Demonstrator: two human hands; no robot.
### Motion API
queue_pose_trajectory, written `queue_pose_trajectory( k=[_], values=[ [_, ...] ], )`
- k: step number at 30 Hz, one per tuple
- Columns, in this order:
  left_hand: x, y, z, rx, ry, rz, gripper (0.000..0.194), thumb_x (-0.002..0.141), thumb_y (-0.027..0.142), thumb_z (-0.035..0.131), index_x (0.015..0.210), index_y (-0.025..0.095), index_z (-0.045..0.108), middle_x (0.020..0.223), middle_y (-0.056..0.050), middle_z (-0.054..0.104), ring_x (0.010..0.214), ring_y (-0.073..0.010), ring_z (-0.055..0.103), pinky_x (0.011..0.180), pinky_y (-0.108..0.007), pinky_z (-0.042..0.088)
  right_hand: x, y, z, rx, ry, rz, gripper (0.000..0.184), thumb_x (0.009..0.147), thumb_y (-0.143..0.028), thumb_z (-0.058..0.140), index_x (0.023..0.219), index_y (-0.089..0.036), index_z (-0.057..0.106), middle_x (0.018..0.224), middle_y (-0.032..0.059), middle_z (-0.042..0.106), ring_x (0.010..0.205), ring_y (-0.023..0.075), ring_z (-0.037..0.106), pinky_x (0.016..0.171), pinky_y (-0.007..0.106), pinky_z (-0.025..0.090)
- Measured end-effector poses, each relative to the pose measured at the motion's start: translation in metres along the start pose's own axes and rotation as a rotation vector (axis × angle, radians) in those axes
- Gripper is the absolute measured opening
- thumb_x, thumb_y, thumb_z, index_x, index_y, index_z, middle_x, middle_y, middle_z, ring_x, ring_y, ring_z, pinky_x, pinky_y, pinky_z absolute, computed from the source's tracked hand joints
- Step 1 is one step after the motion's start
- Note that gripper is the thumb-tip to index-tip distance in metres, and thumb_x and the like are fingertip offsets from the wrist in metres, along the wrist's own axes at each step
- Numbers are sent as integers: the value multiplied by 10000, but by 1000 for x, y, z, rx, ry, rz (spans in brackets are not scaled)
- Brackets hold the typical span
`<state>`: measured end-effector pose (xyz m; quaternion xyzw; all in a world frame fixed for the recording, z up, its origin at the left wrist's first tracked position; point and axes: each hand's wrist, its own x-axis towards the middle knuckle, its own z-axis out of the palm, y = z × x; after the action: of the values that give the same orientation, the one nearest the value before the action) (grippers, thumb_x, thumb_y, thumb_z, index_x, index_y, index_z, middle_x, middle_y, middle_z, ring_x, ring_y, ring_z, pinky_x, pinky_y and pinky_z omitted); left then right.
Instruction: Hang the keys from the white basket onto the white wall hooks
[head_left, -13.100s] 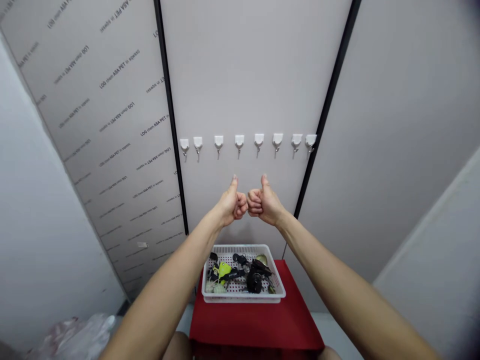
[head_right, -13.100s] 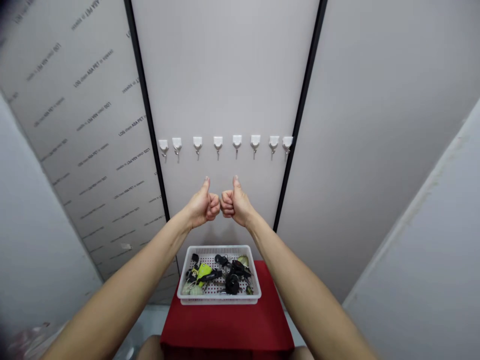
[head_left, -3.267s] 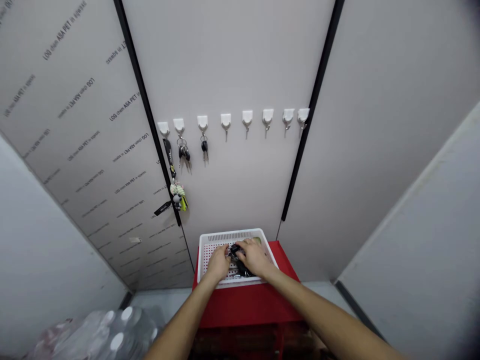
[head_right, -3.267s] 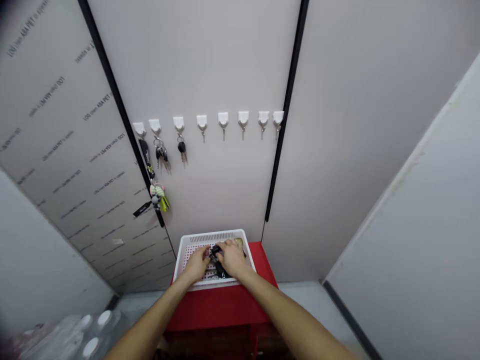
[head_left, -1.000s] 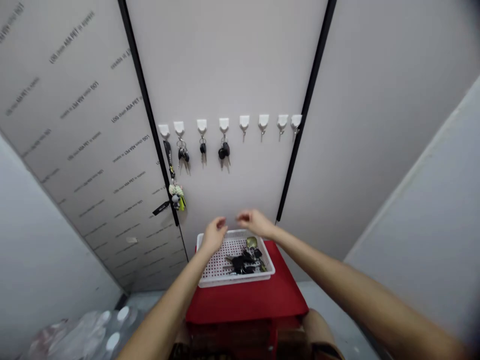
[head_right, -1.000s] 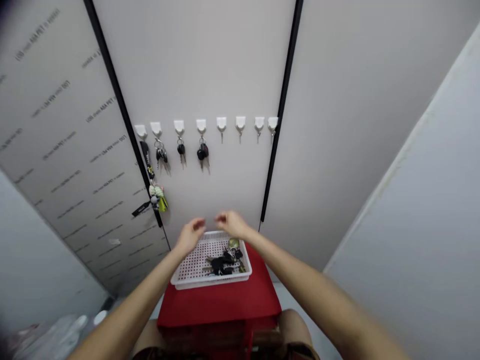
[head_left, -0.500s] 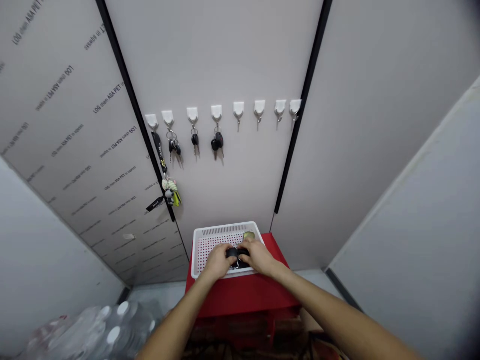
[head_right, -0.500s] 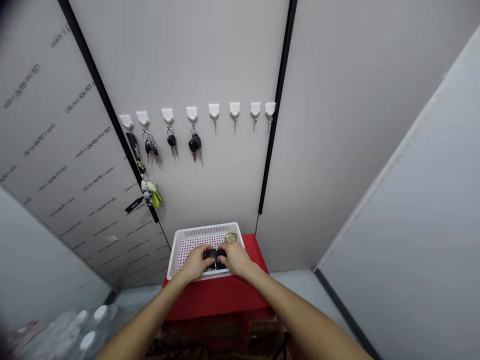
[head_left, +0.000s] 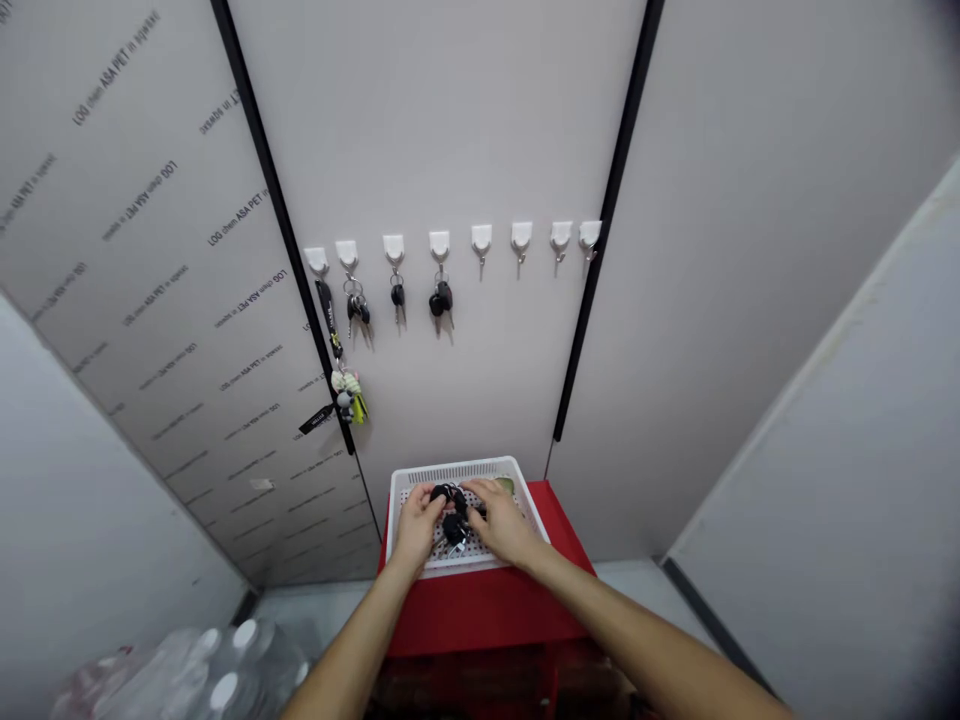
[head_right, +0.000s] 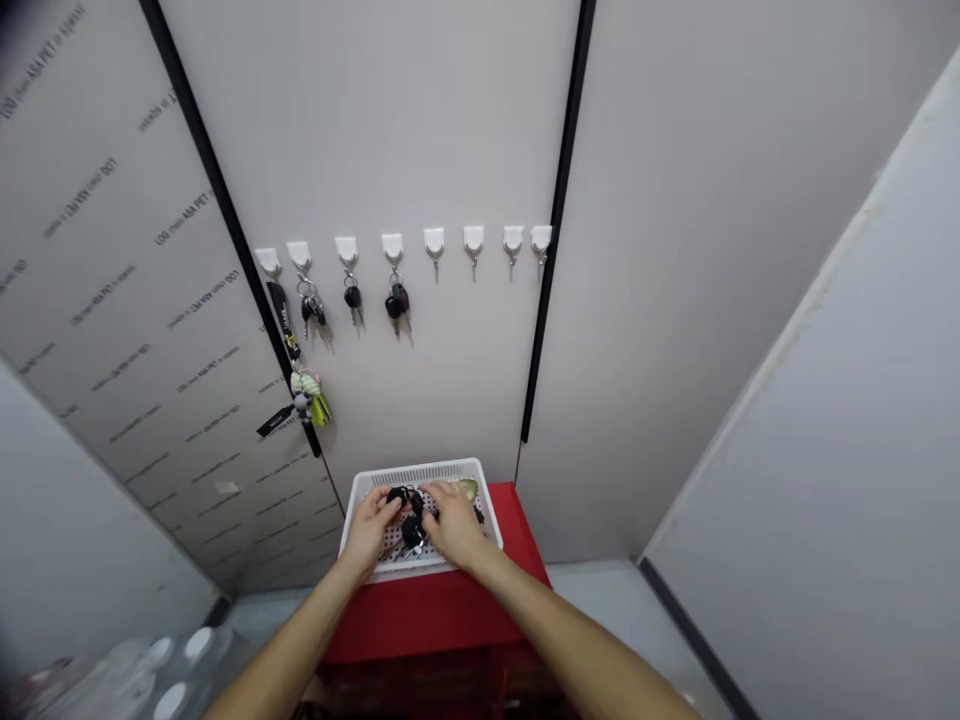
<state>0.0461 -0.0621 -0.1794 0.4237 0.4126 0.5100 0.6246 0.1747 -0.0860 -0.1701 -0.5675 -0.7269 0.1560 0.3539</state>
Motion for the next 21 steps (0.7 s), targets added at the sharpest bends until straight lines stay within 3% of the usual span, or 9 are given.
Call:
queue_pose_trajectory(
  k=[4,8,12,17,21],
  values=[
    [0,2,-3,-57,-6,-17,268,509,255,571,711,152,428,649,13,555,592,-77,523,571,-186,374,5,-5,2,213,-120,18,290,644,-187,391,896,-154,529,856,55,570,799,154,494,731,280,363],
    [-1,3,-3,-43,-60,-60,285,486,277,588,690,157,430,637,15,553,586,-84,522,548,-185,372,6,1,3,369,-78,48,268,680,-251,367,858,-152,541,863,54,569,812,144,495,741,278,358],
    [-2,1,-1,16,-89,-37,271,486,264,578,683,159,425,575,33,529,530,-80,498,541,-198,367,6,7,7,452,-68,122,175,635,-238,429,720,-147,553,694,21,574,660,121,505,631,243,386],
    [-5,8,2,339,-121,175,151,558,185,488,704,166,455,631,14,531,614,-103,490,593,-216,365,11,6,2,464,-37,233,96,588,-193,442,514,-139,472,468,-41,449,468,70,415,467,179,333],
    [-4,34,7,752,-136,444,113,601,165,435,691,187,499,708,-9,537,719,-131,478,681,-246,350,26,-4,-22,456,8,231,98,572,-175,439,480,-142,436,436,-57,400,435,53,374,442,169,300]
  ],
)
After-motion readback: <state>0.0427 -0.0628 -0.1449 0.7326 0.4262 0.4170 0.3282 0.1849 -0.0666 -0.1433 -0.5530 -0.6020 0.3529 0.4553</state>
